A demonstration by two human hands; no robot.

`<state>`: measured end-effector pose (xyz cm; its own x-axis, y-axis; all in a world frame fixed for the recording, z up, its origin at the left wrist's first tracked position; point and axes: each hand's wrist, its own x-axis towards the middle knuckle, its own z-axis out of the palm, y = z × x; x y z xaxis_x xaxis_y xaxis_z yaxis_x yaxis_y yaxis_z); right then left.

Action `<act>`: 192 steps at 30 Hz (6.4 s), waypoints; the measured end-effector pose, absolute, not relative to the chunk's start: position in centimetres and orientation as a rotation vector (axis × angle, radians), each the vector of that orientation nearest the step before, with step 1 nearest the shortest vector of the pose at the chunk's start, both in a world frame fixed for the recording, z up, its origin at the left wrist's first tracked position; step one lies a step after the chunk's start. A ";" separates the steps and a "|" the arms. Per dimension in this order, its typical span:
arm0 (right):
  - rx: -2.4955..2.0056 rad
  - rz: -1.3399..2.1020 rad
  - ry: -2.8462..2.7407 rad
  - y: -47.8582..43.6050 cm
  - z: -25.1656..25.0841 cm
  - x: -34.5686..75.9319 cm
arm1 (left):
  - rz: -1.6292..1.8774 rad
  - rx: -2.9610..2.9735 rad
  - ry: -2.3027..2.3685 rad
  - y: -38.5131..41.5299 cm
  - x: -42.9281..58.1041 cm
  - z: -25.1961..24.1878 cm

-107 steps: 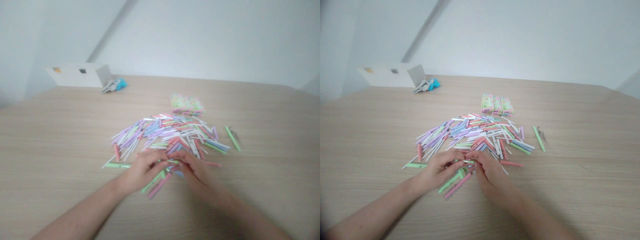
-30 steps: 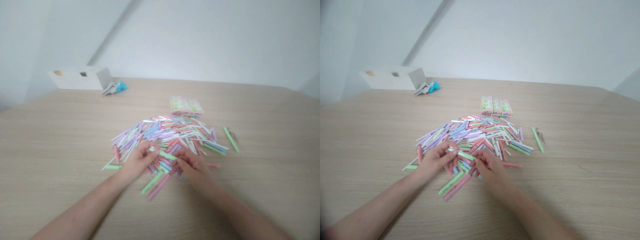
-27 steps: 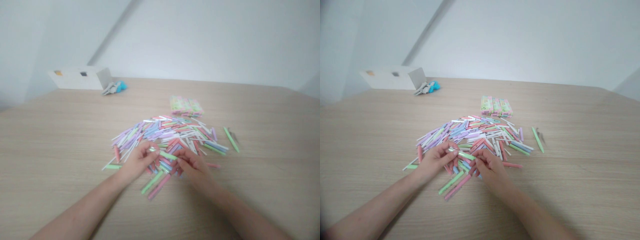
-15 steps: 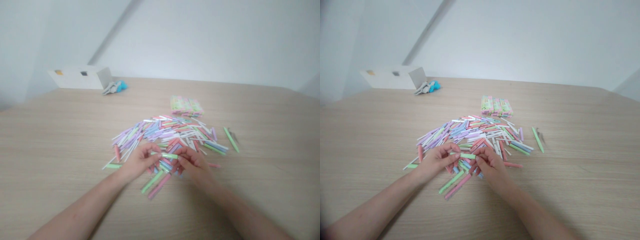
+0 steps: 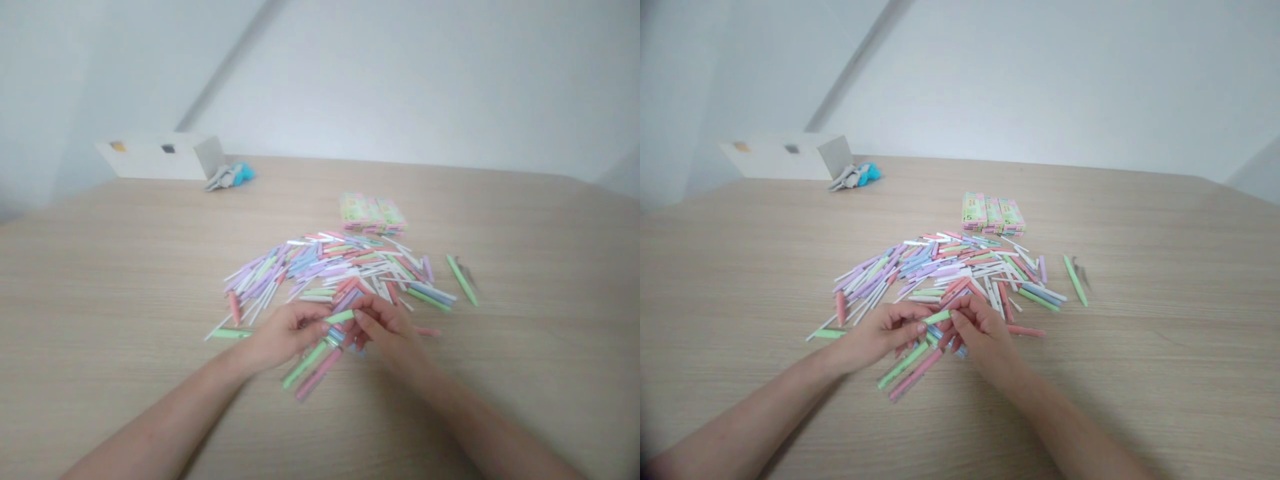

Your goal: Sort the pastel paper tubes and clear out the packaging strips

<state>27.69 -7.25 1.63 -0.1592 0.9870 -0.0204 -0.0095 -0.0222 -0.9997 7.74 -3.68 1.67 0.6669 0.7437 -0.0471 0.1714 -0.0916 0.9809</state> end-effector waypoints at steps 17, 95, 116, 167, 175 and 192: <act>-1.539 0.159 -2.252 -0.2 1.5 28.1 | 1.027 1.300 1.112 -2.0 7.3 1.4; -1.352 0.111 -2.353 -5.5 2.9 28.7 | 0.659 1.499 1.033 -3.0 7.7 1.6; -1.460 0.475 -2.001 -5.3 6.5 31.4 | 0.864 1.090 0.950 -2.3 7.3 1.1; -1.117 1.279 -1.360 -4.5 2.8 27.9 | 0.841 1.236 0.885 -2.3 6.9 1.6; -1.325 0.493 -2.244 -5.8 1.6 25.9 | 1.042 1.163 0.909 -1.6 6.6 1.2; -1.197 0.519 -2.356 -6.2 1.6 26.3 | 1.304 1.095 0.955 -1.0 5.9 2.8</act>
